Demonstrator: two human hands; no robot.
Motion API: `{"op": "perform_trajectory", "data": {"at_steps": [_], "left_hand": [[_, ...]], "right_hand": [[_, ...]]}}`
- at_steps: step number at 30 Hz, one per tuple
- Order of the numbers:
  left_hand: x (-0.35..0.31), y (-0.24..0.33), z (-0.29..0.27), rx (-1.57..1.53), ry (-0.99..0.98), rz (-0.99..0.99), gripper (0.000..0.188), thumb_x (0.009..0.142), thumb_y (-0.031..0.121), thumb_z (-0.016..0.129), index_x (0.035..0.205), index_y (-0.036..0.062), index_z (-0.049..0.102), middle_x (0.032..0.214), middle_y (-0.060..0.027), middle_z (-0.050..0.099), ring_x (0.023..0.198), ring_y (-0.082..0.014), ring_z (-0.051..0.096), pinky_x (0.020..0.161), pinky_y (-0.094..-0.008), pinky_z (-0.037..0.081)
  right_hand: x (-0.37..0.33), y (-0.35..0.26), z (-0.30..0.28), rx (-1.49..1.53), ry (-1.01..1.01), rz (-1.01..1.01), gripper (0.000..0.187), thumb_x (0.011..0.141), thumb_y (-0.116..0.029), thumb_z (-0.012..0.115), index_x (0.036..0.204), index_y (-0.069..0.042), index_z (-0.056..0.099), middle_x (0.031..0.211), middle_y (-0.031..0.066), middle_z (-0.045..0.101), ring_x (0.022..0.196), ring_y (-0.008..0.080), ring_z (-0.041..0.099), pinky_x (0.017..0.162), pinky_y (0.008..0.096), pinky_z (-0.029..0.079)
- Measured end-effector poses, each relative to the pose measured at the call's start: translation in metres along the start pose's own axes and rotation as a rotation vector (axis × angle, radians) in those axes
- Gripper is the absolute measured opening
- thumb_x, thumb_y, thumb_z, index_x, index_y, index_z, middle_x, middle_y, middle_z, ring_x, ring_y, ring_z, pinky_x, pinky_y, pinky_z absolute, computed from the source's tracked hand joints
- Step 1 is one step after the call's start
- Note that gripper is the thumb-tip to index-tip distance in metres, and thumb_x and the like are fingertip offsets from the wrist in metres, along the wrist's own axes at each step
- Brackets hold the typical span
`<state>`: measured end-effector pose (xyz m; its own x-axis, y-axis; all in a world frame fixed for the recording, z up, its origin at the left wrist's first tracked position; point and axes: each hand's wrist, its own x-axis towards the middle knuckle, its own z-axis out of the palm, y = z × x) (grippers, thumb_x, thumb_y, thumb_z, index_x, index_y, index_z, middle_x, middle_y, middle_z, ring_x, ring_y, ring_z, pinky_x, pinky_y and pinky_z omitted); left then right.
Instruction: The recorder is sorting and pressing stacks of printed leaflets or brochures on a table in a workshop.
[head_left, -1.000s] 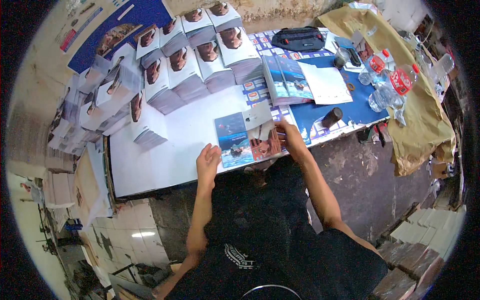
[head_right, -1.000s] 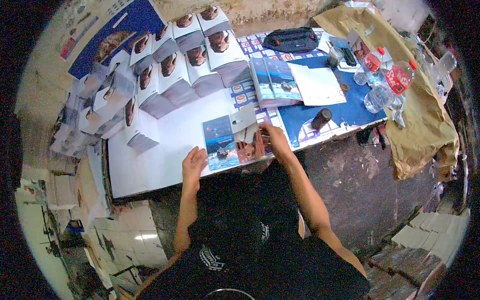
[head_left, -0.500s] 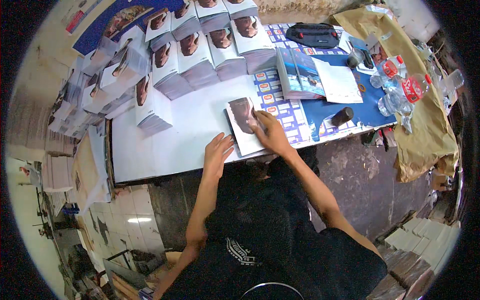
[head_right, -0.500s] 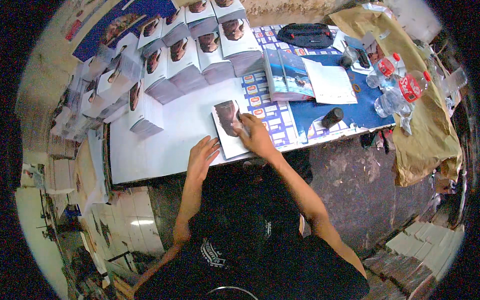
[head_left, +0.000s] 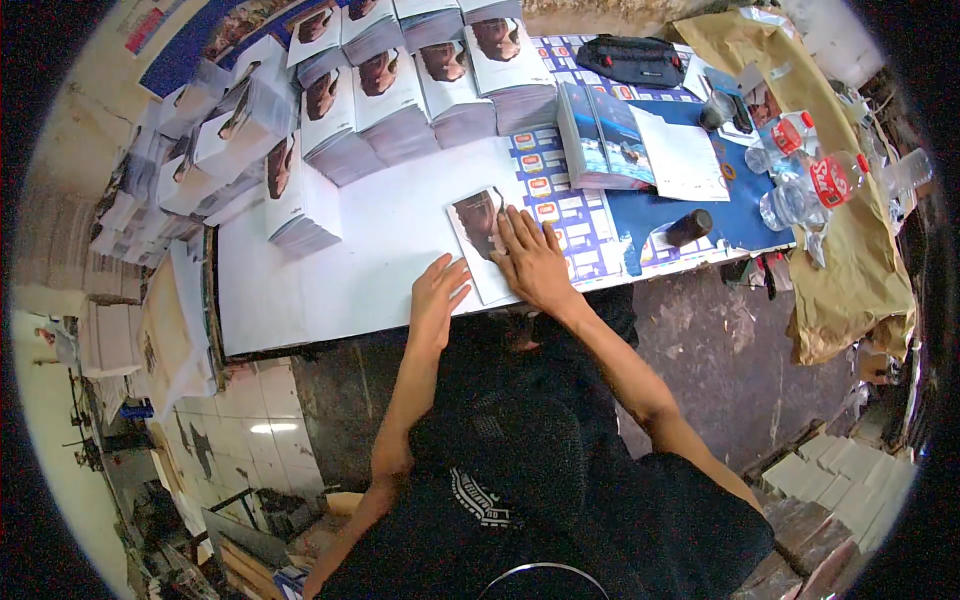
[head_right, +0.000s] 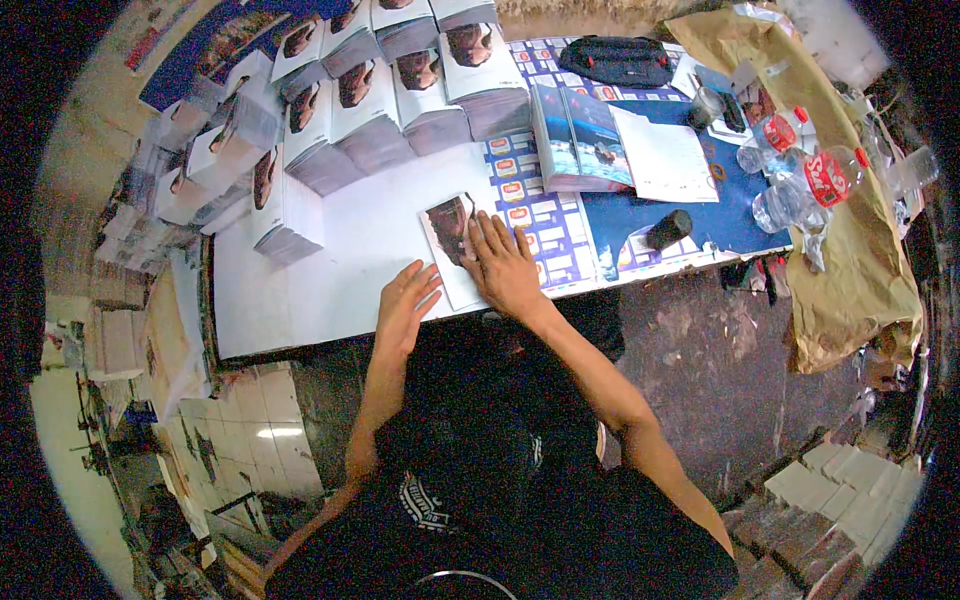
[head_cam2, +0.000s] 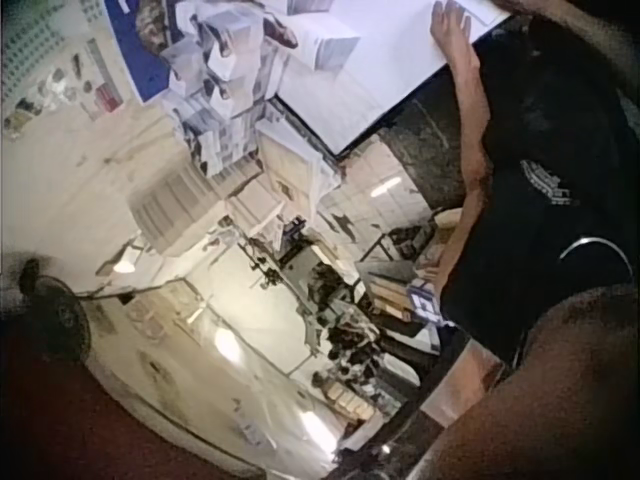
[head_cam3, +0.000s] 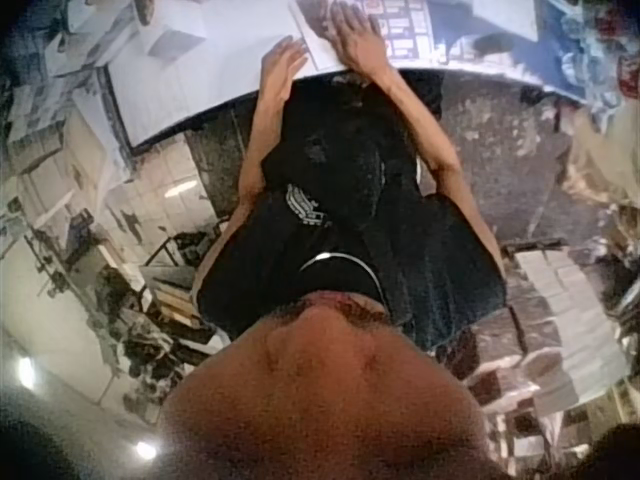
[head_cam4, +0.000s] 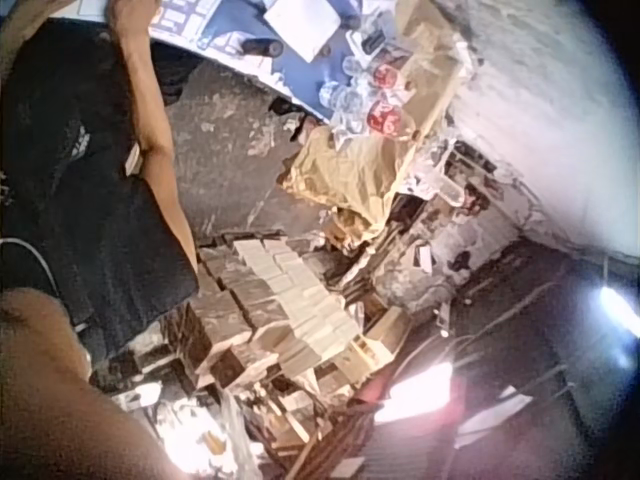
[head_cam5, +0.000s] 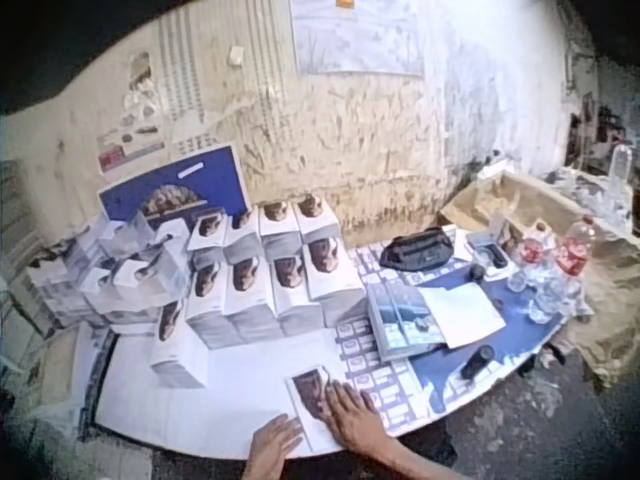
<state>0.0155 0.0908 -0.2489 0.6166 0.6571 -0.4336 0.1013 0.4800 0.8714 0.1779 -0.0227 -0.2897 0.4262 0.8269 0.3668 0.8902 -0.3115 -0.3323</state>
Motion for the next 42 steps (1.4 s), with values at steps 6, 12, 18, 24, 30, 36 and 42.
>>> {"op": "perform_trajectory", "data": {"at_steps": [6, 12, 18, 24, 30, 36, 42], "left_hand": [[0.0, -0.002, 0.0, 0.0, -0.002, 0.007, 0.061, 0.098, 0.019, 0.062, 0.145, -0.0093, 0.034, 0.135, -0.0217, 0.057, 0.12, -0.028, 0.059, 0.105, -0.0401, 0.048], [0.01, -0.015, 0.0, 0.311, 0.068, 0.206, 0.055, 0.096, 0.019, 0.064, 0.142, -0.0039, 0.043, 0.138, -0.0208, 0.055, 0.124, -0.0282, 0.057, 0.105, -0.0413, 0.047], [0.025, -0.004, 0.001, 1.198, -0.152, 1.027, 0.055, 0.093, 0.026, 0.065, 0.138, -0.0022, 0.049, 0.147, -0.0207, 0.046, 0.138, -0.0404, 0.039, 0.112, -0.0506, 0.032], [0.035, -0.015, -0.006, 1.411, -0.232, 0.957, 0.055, 0.094, 0.032, 0.063, 0.137, 0.0005, 0.052, 0.147, -0.0151, 0.046, 0.141, -0.0324, 0.038, 0.114, -0.0542, 0.027], [0.032, -0.013, -0.01, 1.384, -0.212, 0.939, 0.054, 0.094, 0.033, 0.063, 0.136, 0.002, 0.052, 0.148, -0.0131, 0.046, 0.141, -0.0312, 0.038, 0.114, -0.0538, 0.026], [0.034, -0.014, -0.009, 1.358, -0.222, 0.978, 0.053, 0.094, 0.035, 0.063, 0.135, 0.0024, 0.053, 0.146, -0.0127, 0.047, 0.139, -0.0297, 0.04, 0.114, -0.0525, 0.027], [0.035, -0.01, -0.008, 1.369, -0.203, 0.946, 0.053, 0.095, 0.036, 0.062, 0.135, 0.0026, 0.053, 0.146, -0.0125, 0.047, 0.139, -0.0296, 0.04, 0.115, -0.0525, 0.026]], "right_hand": [[-0.001, 0.0, -0.001, -0.038, -0.011, -0.017, 0.059, 0.098, -0.037, 0.053, 0.147, -0.006, 0.043, 0.155, 0.0141, 0.04, 0.142, 0.0315, 0.039, 0.116, 0.0532, 0.028], [0.0, -0.001, 0.0, -0.048, -0.01, -0.013, 0.059, 0.097, -0.038, 0.053, 0.146, -0.005, 0.045, 0.154, 0.0141, 0.041, 0.141, 0.0314, 0.04, 0.116, 0.0529, 0.029], [0.0, 0.0, 0.001, -0.051, 0.006, -0.004, 0.059, 0.097, -0.039, 0.054, 0.145, -0.006, 0.047, 0.154, 0.0137, 0.041, 0.141, 0.0313, 0.041, 0.115, 0.0525, 0.03], [0.0, 0.001, 0.0, -0.043, 0.018, -0.008, 0.059, 0.096, -0.038, 0.057, 0.143, -0.004, 0.048, 0.153, 0.0151, 0.043, 0.14, 0.0328, 0.042, 0.115, 0.0516, 0.03], [-0.023, 0.023, -0.073, 0.306, 0.584, 0.212, 0.084, 0.076, -0.004, 0.079, 0.148, 0.001, 0.036, 0.151, 0.0249, 0.038, 0.141, 0.039, 0.036, 0.116, 0.0462, 0.028], [-0.061, 0.135, -0.109, -0.148, 0.851, 0.647, 0.094, 0.08, -0.021, 0.084, 0.148, 0.007, 0.026, 0.138, 0.0286, 0.044, 0.132, 0.0403, 0.042, 0.115, 0.0459, 0.029], [-0.051, 0.138, -0.093, 0.274, 0.567, 0.365, 0.065, 0.087, -0.007, 0.073, 0.144, -0.004, 0.043, 0.118, 0.0175, 0.061, 0.103, 0.0308, 0.062, 0.087, 0.0358, 0.051]]}}
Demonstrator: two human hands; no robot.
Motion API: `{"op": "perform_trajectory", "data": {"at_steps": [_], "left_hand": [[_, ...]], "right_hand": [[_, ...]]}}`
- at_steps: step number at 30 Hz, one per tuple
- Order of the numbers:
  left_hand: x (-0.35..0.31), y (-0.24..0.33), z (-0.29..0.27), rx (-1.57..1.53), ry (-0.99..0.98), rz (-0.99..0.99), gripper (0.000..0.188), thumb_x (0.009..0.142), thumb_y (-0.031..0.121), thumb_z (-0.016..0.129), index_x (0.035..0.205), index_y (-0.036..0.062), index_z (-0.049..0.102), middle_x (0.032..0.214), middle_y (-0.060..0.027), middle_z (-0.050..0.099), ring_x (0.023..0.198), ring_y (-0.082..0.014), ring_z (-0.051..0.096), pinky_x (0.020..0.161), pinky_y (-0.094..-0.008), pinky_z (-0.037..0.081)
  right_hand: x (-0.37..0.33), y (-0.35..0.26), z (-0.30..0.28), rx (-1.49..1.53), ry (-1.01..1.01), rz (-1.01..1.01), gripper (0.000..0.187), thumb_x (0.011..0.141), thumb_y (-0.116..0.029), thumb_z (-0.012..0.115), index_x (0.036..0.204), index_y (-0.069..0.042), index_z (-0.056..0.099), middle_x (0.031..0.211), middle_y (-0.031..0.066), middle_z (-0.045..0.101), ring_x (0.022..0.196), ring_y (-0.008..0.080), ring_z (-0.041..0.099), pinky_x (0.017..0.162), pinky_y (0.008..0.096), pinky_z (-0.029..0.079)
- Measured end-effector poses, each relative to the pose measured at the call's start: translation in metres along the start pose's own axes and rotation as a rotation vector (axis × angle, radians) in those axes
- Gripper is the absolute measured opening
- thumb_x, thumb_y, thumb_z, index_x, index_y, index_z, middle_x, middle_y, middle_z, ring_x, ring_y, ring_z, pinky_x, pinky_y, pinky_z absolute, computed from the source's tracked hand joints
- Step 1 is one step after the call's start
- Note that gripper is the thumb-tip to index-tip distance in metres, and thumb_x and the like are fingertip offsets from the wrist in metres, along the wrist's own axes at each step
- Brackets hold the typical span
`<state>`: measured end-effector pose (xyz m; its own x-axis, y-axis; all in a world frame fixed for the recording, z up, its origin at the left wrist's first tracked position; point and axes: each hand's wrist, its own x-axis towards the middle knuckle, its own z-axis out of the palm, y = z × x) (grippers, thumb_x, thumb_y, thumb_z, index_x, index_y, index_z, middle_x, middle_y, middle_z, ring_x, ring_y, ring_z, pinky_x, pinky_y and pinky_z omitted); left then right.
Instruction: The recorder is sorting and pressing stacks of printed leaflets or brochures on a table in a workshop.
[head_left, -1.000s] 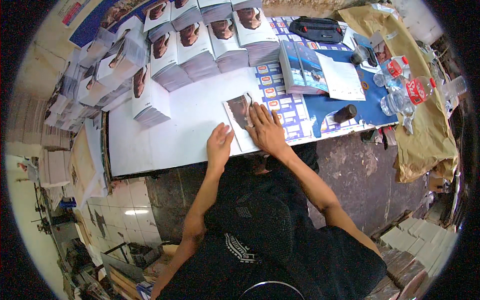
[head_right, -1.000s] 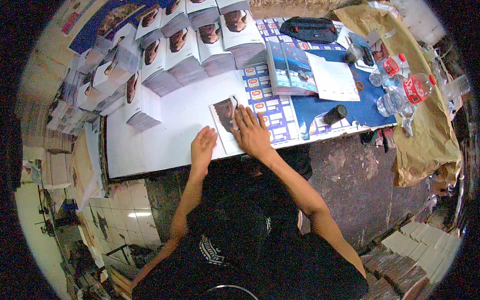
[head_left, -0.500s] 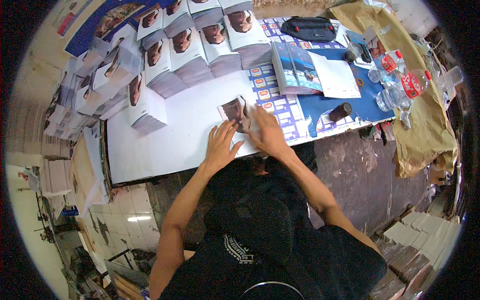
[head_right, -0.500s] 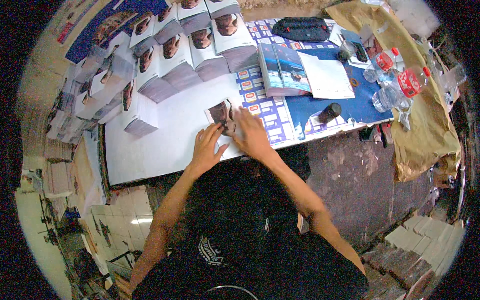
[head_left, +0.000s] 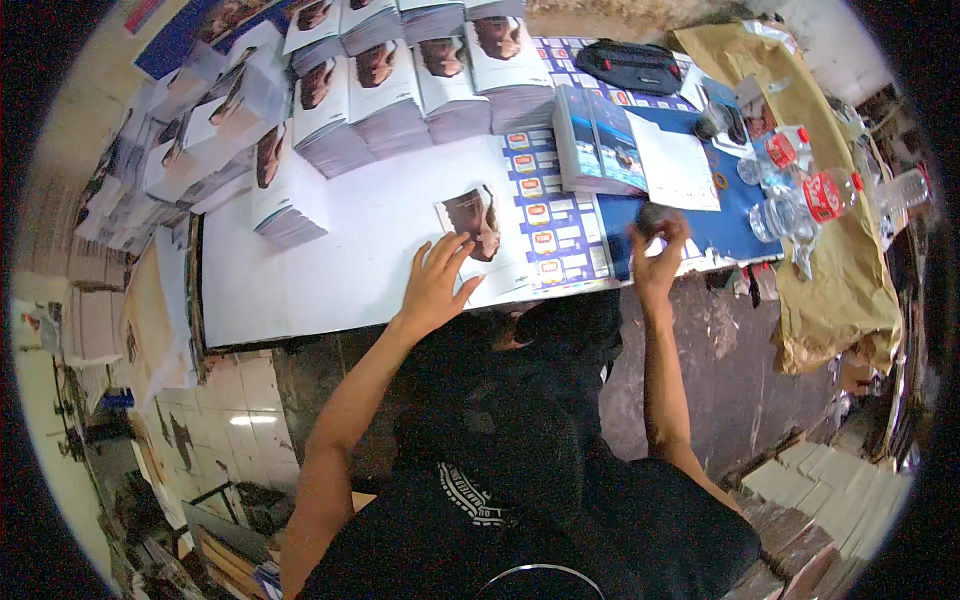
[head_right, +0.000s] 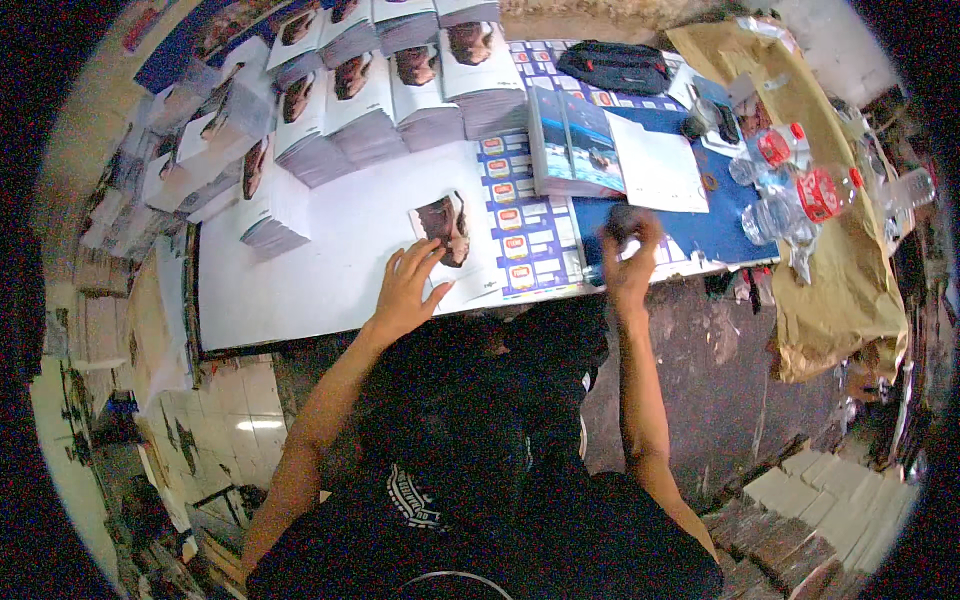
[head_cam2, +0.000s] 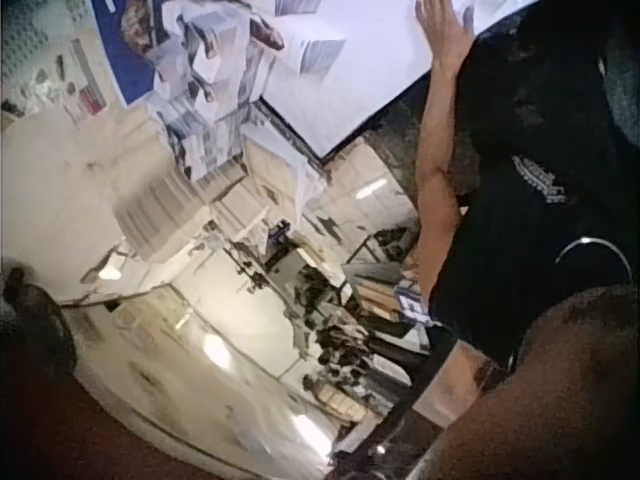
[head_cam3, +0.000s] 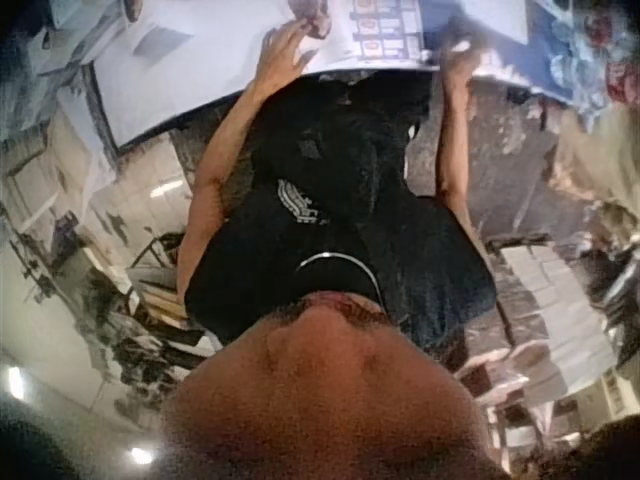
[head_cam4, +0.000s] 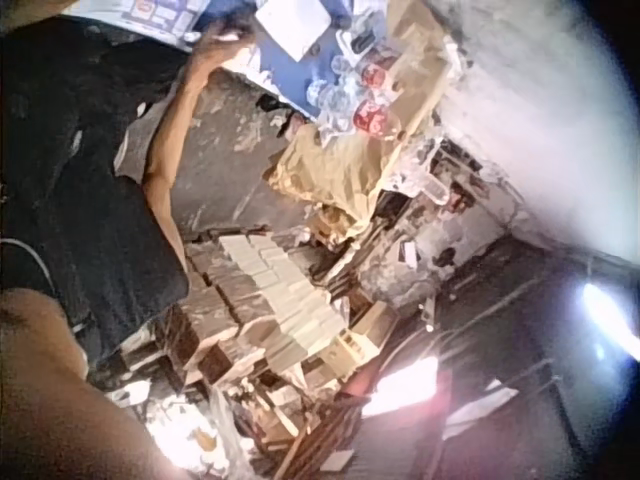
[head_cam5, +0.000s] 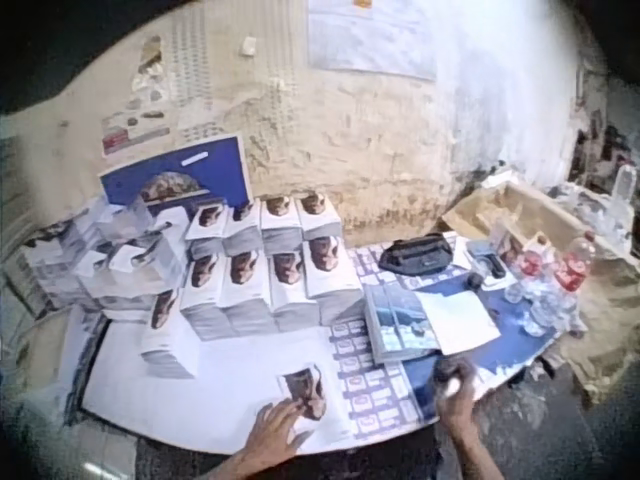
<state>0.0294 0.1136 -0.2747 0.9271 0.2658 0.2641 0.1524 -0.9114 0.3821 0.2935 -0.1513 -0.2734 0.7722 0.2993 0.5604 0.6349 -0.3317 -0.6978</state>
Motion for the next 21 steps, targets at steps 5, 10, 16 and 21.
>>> {"op": "perform_trajectory", "data": {"at_steps": [5, 10, 16, 21], "left_hand": [[-0.004, 0.001, 0.002, -0.009, -0.023, 0.004, 0.057, 0.092, 0.036, 0.067, 0.137, 0.0048, 0.052, 0.148, -0.0124, 0.046, 0.14, -0.0305, 0.038, 0.115, -0.0531, 0.026], [-0.003, 0.003, 0.003, 0.032, -0.007, 0.013, 0.056, 0.095, 0.038, 0.061, 0.137, 0.0028, 0.052, 0.145, -0.0135, 0.047, 0.14, -0.03, 0.039, 0.114, -0.0536, 0.027], [-0.003, 0.001, 0.002, 0.027, -0.006, 0.023, 0.056, 0.094, 0.038, 0.062, 0.135, 0.0014, 0.052, 0.145, -0.0138, 0.047, 0.139, -0.0301, 0.04, 0.114, -0.0537, 0.027], [-0.002, 0.001, 0.001, 0.004, -0.039, 0.007, 0.056, 0.093, 0.036, 0.064, 0.136, 0.0039, 0.052, 0.148, -0.012, 0.045, 0.14, -0.031, 0.038, 0.115, -0.0536, 0.026]], "right_hand": [[-0.011, -0.109, 0.041, -0.063, -0.85, -0.464, 0.06, 0.084, -0.01, 0.065, 0.141, -0.022, 0.053, 0.126, 0.0066, 0.059, 0.115, 0.0278, 0.055, 0.102, 0.0514, 0.037], [-0.022, -0.111, 0.081, -0.267, -0.838, -0.571, 0.056, 0.09, -0.015, 0.054, 0.145, -0.025, 0.048, 0.128, 0.0083, 0.056, 0.119, 0.0283, 0.051, 0.099, 0.0546, 0.037], [-0.013, -0.107, 0.123, -0.29, -0.607, -0.524, 0.044, 0.093, -0.044, 0.059, 0.134, -0.029, 0.055, 0.113, 0.008, 0.054, 0.114, 0.0274, 0.051, 0.094, 0.0589, 0.038], [0.034, -0.104, 0.173, -0.254, -0.55, -0.582, 0.039, 0.093, -0.043, 0.06, 0.13, -0.028, 0.056, 0.113, 0.0069, 0.054, 0.112, 0.0291, 0.05, 0.093, 0.0585, 0.037]]}}
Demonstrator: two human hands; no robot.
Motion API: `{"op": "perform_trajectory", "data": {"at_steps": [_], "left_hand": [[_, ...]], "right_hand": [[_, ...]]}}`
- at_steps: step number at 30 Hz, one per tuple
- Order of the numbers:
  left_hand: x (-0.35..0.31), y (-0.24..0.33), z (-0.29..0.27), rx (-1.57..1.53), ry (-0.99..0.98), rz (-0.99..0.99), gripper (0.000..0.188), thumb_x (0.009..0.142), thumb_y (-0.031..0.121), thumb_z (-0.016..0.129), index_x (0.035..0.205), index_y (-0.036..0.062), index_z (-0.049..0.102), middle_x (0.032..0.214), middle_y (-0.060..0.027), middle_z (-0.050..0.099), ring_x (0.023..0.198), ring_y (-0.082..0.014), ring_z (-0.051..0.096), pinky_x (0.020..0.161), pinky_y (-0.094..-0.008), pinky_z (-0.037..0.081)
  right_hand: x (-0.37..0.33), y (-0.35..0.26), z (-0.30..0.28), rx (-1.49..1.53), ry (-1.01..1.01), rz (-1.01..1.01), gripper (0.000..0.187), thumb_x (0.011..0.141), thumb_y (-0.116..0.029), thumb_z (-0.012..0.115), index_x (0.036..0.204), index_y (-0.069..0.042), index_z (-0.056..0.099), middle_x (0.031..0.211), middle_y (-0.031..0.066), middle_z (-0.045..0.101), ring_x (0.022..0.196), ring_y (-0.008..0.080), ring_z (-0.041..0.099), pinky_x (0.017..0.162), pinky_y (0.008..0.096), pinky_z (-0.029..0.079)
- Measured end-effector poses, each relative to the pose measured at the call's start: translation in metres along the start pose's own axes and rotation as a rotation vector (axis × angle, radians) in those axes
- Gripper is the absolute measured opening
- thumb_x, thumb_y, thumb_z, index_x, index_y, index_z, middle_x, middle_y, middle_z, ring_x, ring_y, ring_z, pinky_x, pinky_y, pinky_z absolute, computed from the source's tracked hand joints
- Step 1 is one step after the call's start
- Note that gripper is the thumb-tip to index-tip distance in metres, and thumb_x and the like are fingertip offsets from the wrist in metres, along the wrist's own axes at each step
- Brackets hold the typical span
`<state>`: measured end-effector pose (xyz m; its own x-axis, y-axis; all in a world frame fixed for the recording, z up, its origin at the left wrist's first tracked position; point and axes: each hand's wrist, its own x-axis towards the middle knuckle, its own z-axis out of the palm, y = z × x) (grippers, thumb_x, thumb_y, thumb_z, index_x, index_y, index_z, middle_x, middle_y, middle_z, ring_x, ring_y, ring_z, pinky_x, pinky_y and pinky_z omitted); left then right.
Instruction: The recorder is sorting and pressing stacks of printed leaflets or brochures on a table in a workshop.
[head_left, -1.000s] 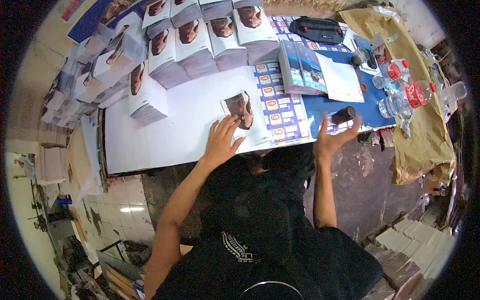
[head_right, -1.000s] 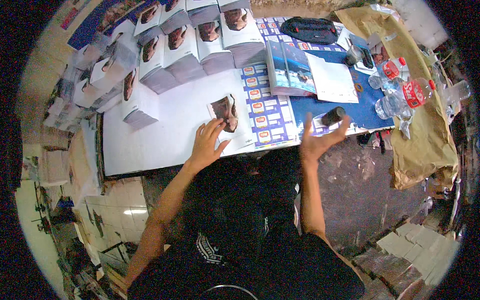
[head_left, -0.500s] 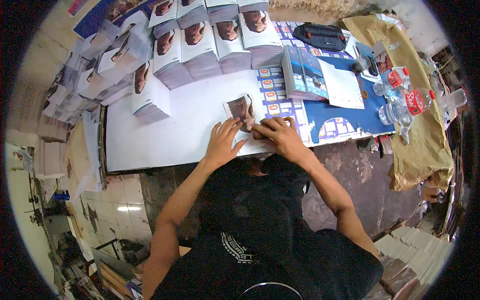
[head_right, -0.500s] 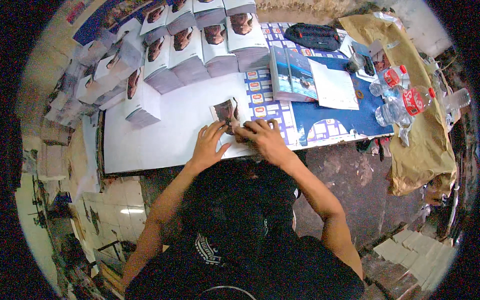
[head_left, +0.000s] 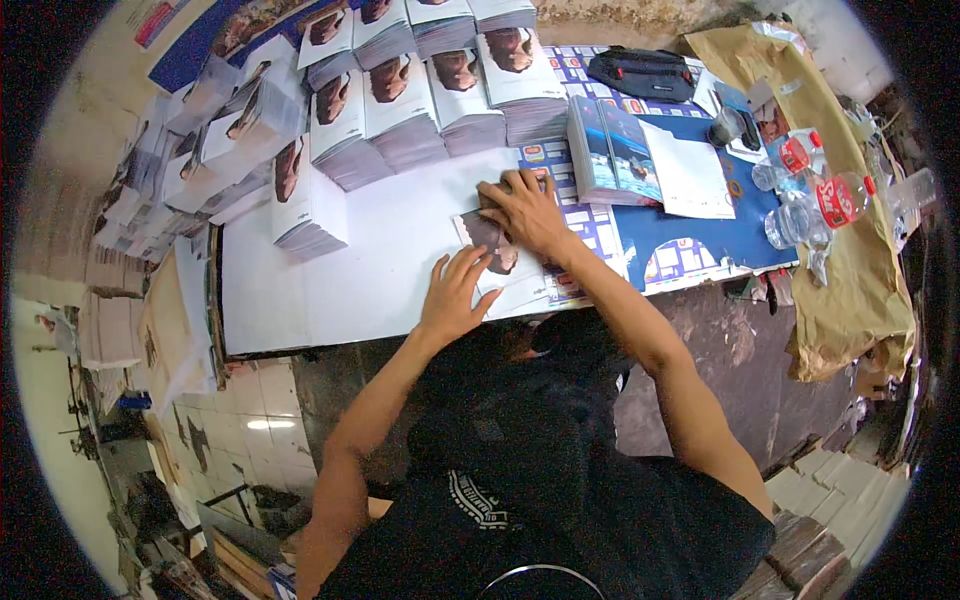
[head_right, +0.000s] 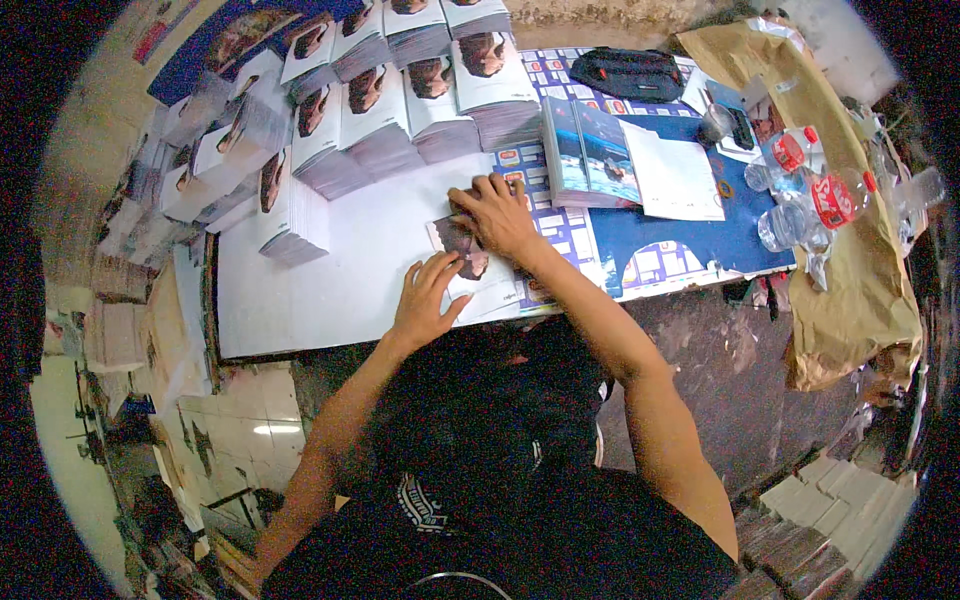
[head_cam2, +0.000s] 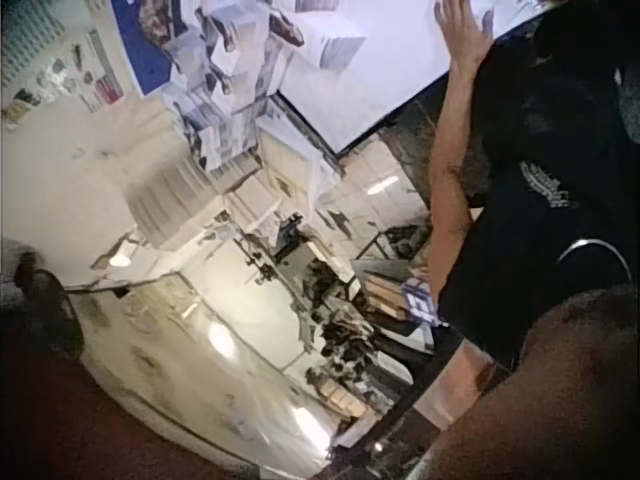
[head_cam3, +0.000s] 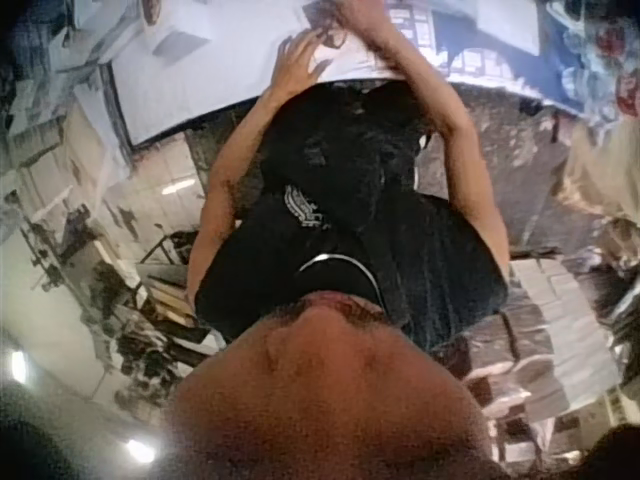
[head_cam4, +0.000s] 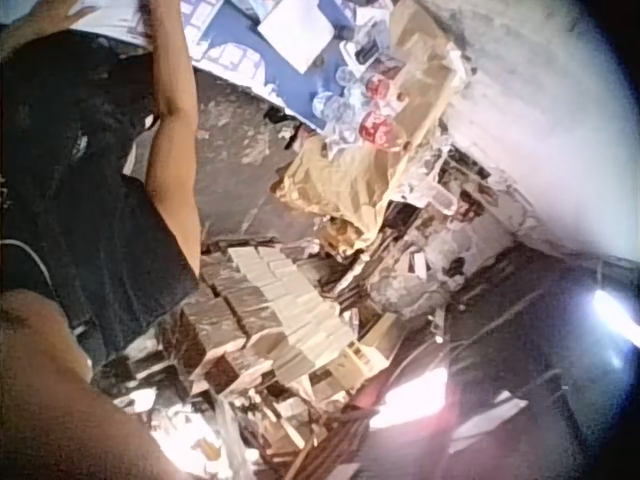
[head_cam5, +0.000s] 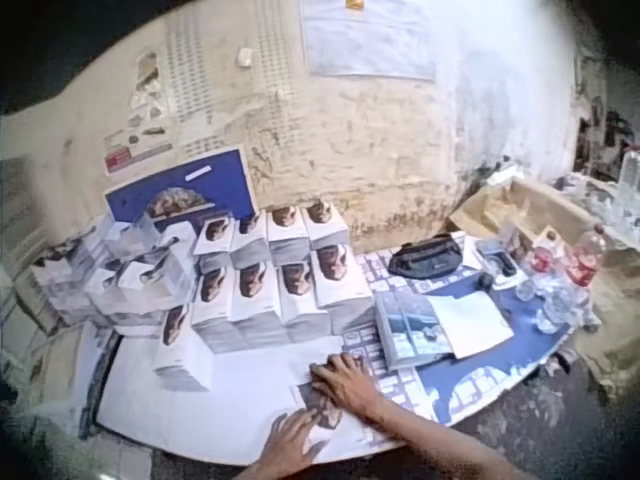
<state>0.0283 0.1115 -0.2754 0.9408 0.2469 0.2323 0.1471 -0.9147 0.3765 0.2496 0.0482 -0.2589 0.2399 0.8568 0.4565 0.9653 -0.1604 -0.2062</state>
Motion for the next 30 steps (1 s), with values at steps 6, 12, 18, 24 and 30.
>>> {"op": "perform_trajectory", "data": {"at_steps": [6, 12, 18, 24, 30], "left_hand": [[-0.001, 0.003, 0.0, 0.004, 0.049, -0.008, 0.054, 0.093, 0.037, 0.064, 0.134, 0.0028, 0.053, 0.144, -0.0122, 0.048, 0.139, -0.0295, 0.04, 0.115, -0.0514, 0.026], [0.0, 0.0, 0.005, -0.01, 0.055, 0.008, 0.056, 0.091, 0.033, 0.067, 0.137, 0.0044, 0.052, 0.147, -0.0119, 0.047, 0.139, -0.0307, 0.04, 0.114, -0.0517, 0.028], [0.019, 0.008, -0.013, -0.041, 0.051, 0.019, 0.047, 0.088, 0.027, 0.068, 0.127, 0.0017, 0.058, 0.133, -0.0158, 0.054, 0.127, -0.0347, 0.048, 0.107, -0.0508, 0.034], [0.027, 0.056, 0.007, -0.014, 0.05, 0.17, 0.04, 0.091, 0.025, 0.065, 0.125, 0.004, 0.061, 0.135, -0.0145, 0.055, 0.127, -0.0346, 0.049, 0.106, -0.0492, 0.038], [-0.027, 0.002, -0.019, -0.013, 0.076, 0.048, 0.04, 0.093, 0.029, 0.065, 0.122, 0.0023, 0.063, 0.136, -0.0162, 0.056, 0.129, -0.0358, 0.049, 0.109, -0.0499, 0.036]], "right_hand": [[-0.003, -0.002, -0.003, 0.002, -0.011, -0.018, 0.042, 0.091, -0.046, 0.063, 0.127, -0.027, 0.057, 0.112, 0.0065, 0.054, 0.11, 0.029, 0.05, 0.09, 0.0547, 0.037], [-0.089, -0.029, -0.039, 0.071, -0.047, 0.022, 0.043, 0.082, -0.041, 0.071, 0.12, -0.024, 0.063, 0.11, 0.0074, 0.053, 0.111, 0.031, 0.049, 0.089, 0.0531, 0.038], [-0.149, -0.041, -0.072, 0.094, -0.102, 0.033, 0.043, 0.077, -0.038, 0.075, 0.117, -0.026, 0.064, 0.114, 0.0055, 0.053, 0.115, 0.0298, 0.048, 0.091, 0.0557, 0.037], [-0.151, -0.031, -0.087, 1.034, 0.206, 0.707, 0.043, 0.095, -0.033, 0.06, 0.122, -0.001, 0.056, 0.1, 0.0111, 0.06, 0.092, 0.0231, 0.059, 0.087, 0.0344, 0.046], [-0.158, 0.077, -0.132, 0.999, 0.619, 0.985, 0.035, 0.096, -0.035, 0.067, 0.083, -0.004, 0.061, 0.069, 0.0058, 0.061, 0.057, 0.0146, 0.059, 0.055, 0.0271, 0.045]]}}
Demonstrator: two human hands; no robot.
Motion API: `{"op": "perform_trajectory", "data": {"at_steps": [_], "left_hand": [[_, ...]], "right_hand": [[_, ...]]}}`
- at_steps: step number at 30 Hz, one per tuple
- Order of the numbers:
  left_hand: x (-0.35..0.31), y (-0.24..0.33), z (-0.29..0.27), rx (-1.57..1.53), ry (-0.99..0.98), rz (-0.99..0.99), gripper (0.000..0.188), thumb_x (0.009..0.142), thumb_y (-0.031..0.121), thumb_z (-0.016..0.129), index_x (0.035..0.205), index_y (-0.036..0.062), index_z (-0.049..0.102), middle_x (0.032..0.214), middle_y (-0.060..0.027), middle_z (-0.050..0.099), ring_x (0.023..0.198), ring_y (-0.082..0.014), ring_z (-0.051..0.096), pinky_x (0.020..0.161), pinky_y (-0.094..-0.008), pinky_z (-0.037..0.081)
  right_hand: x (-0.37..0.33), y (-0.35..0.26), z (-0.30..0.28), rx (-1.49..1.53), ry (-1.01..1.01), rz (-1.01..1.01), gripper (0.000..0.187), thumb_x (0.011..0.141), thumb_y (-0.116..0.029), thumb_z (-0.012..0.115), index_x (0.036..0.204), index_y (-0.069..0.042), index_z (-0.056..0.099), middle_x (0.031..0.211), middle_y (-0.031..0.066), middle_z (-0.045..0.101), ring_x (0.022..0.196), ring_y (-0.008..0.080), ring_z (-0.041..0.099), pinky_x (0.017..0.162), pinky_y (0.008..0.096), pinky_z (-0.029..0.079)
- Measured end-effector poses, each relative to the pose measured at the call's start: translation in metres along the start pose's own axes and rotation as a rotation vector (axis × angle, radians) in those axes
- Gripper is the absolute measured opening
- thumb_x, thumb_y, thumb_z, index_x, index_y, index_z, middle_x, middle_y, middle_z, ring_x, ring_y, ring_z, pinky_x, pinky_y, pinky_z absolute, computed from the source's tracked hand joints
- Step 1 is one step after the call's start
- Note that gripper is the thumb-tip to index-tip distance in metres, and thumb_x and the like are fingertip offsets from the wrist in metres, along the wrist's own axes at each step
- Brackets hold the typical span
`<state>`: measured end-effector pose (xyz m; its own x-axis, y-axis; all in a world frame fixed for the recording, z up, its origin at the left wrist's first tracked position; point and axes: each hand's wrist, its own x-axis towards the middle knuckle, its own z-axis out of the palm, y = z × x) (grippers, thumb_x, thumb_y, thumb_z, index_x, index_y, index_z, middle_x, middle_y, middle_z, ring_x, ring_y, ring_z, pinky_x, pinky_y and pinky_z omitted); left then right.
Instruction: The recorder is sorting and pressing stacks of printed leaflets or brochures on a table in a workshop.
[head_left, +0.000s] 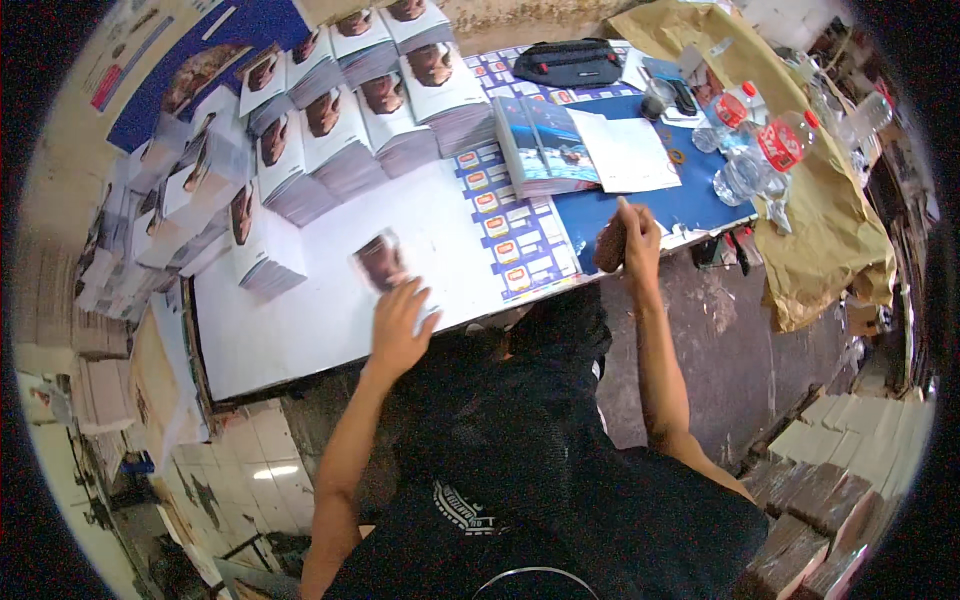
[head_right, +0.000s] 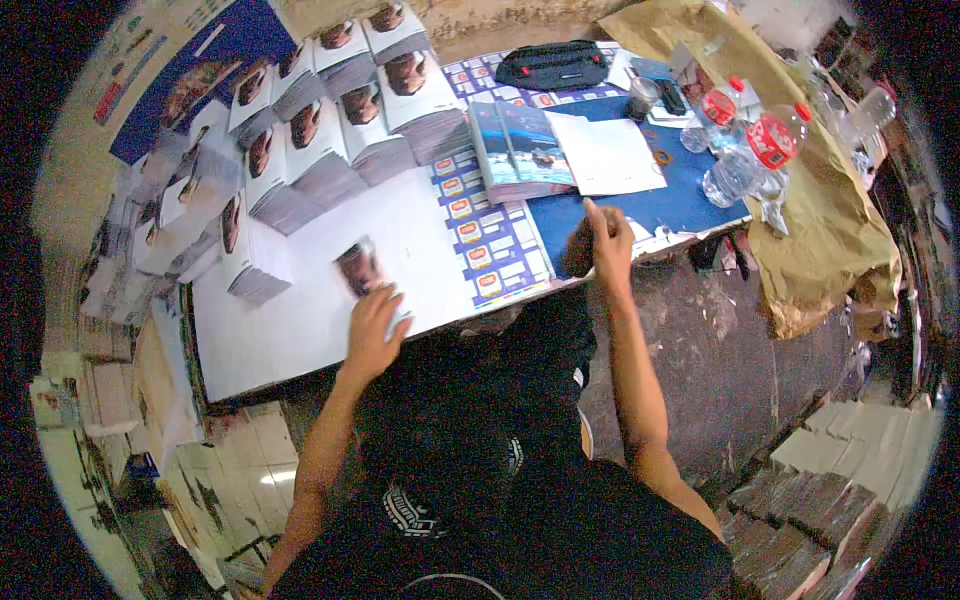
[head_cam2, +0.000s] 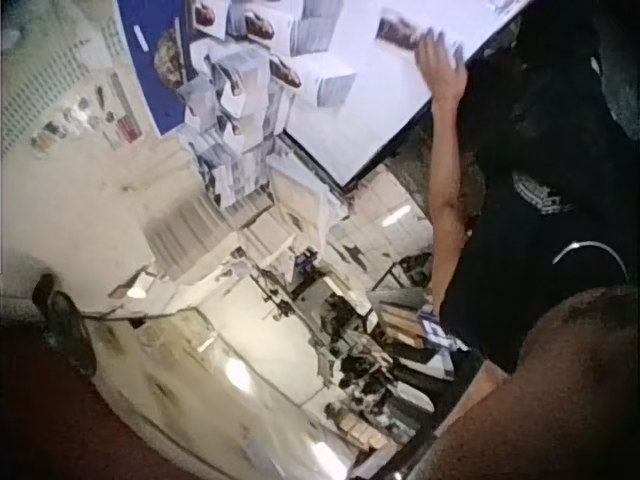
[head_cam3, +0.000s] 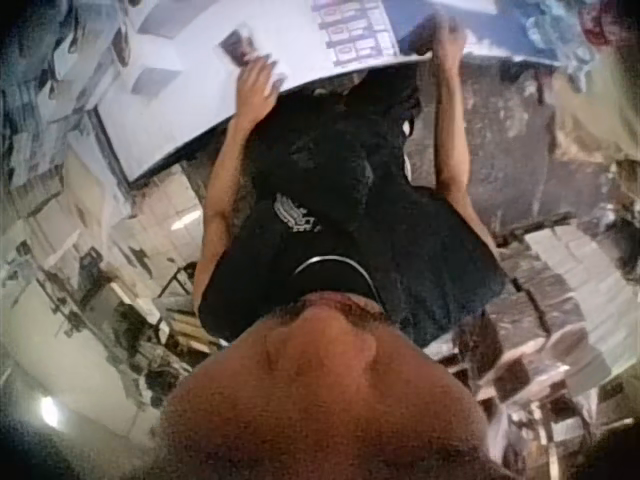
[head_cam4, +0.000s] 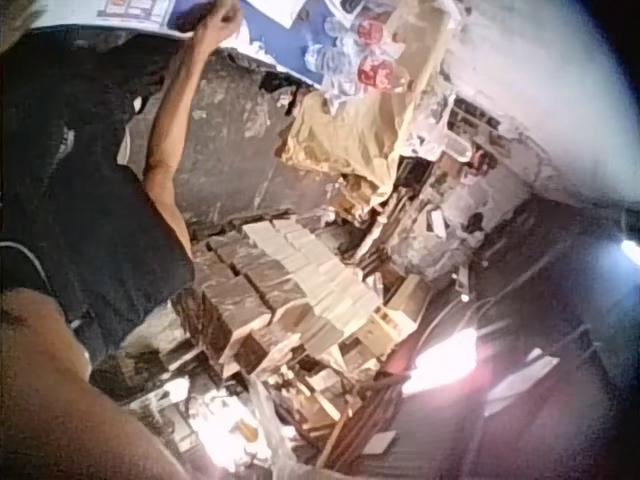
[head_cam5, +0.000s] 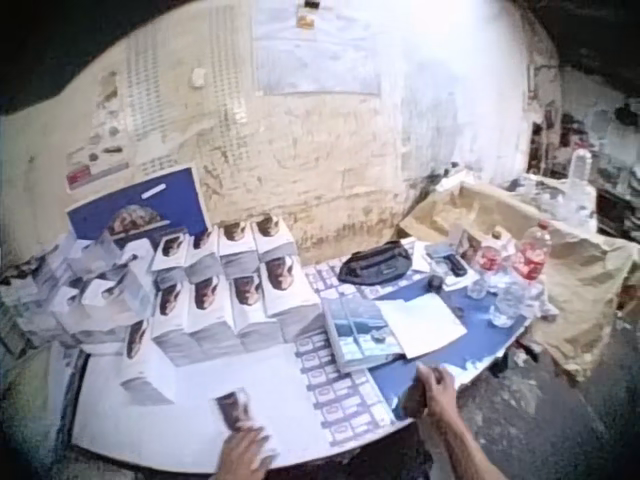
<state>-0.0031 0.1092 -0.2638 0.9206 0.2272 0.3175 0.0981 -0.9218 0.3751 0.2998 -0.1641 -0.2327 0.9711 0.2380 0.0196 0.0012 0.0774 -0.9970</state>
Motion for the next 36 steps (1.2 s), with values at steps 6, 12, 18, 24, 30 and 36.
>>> {"op": "perform_trajectory", "data": {"at_steps": [6, 12, 18, 24, 30, 36], "left_hand": [[-0.038, -0.033, -0.041, 0.061, 0.027, -0.129, 0.031, 0.093, 0.023, 0.066, 0.116, 0.0021, 0.066, 0.13, -0.015, 0.06, 0.125, -0.0343, 0.053, 0.107, -0.0475, 0.038], [-0.002, 0.01, -0.063, -0.268, 0.167, -0.162, 0.026, 0.092, 0.011, 0.065, 0.116, -0.0003, 0.065, 0.121, -0.0175, 0.064, 0.117, -0.0344, 0.059, 0.102, -0.0416, 0.044], [0.052, 0.067, -0.03, -1.102, -0.05, -0.258, 0.046, 0.1, 0.024, 0.059, 0.139, 0.0019, 0.049, 0.137, -0.0143, 0.057, 0.122, -0.0256, 0.058, 0.104, -0.0393, 0.045], [0.093, 0.096, 0.031, -1.186, -0.133, -0.617, 0.048, 0.099, 0.024, 0.06, 0.137, -0.0018, 0.047, 0.125, -0.0124, 0.062, 0.107, -0.0222, 0.065, 0.09, -0.0371, 0.054], [0.034, 0.043, 0.031, -1.112, -0.01, -0.797, 0.038, 0.095, 0.012, 0.063, 0.127, -0.0076, 0.055, 0.113, -0.0185, 0.068, 0.102, -0.0235, 0.065, 0.09, -0.0367, 0.051], [-0.012, 0.019, 0.007, -0.915, 0.078, -0.889, 0.046, 0.093, -0.003, 0.06, 0.137, -0.0088, 0.046, 0.119, -0.0187, 0.063, 0.104, -0.0221, 0.066, 0.088, -0.0297, 0.055]], "right_hand": [[0.049, -0.003, -0.027, -1.209, -0.098, -0.538, 0.02, 0.083, -0.017, 0.071, 0.097, -0.004, 0.068, 0.089, 0.017, 0.062, 0.075, 0.0355, 0.068, 0.066, 0.0427, 0.054], [0.065, 0.007, -0.005, -1.289, -0.037, -0.538, 0.017, 0.09, -0.017, 0.059, 0.099, -0.006, 0.067, 0.095, 0.0167, 0.061, 0.08, 0.0393, 0.066, 0.068, 0.0487, 0.053], [-0.023, -0.027, 0.016, -1.005, 0.055, -0.526, 0.024, 0.089, -0.016, 0.064, 0.111, -0.014, 0.073, 0.087, 0.0129, 0.064, 0.075, 0.0343, 0.067, 0.063, 0.0429, 0.054], [-0.148, -0.027, 0.065, -0.689, -0.35, -0.398, 0.035, 0.083, -0.018, 0.078, 0.117, -0.014, 0.073, 0.096, 0.0116, 0.066, 0.073, 0.0268, 0.068, 0.067, 0.0369, 0.056], [-0.149, 0.019, 0.01, -0.493, -0.127, 0.088, 0.045, 0.083, -0.025, 0.082, 0.114, 0.002, 0.067, 0.095, 0.0123, 0.072, 0.09, 0.0196, 0.068, 0.078, 0.0319, 0.054], [-0.133, 0.04, -0.013, 0.114, -0.563, 0.587, 0.061, 0.096, -0.034, 0.059, 0.142, 0.004, 0.047, 0.132, 0.0148, 0.062, 0.081, 0.0203, 0.066, 0.064, 0.0331, 0.055]]}}
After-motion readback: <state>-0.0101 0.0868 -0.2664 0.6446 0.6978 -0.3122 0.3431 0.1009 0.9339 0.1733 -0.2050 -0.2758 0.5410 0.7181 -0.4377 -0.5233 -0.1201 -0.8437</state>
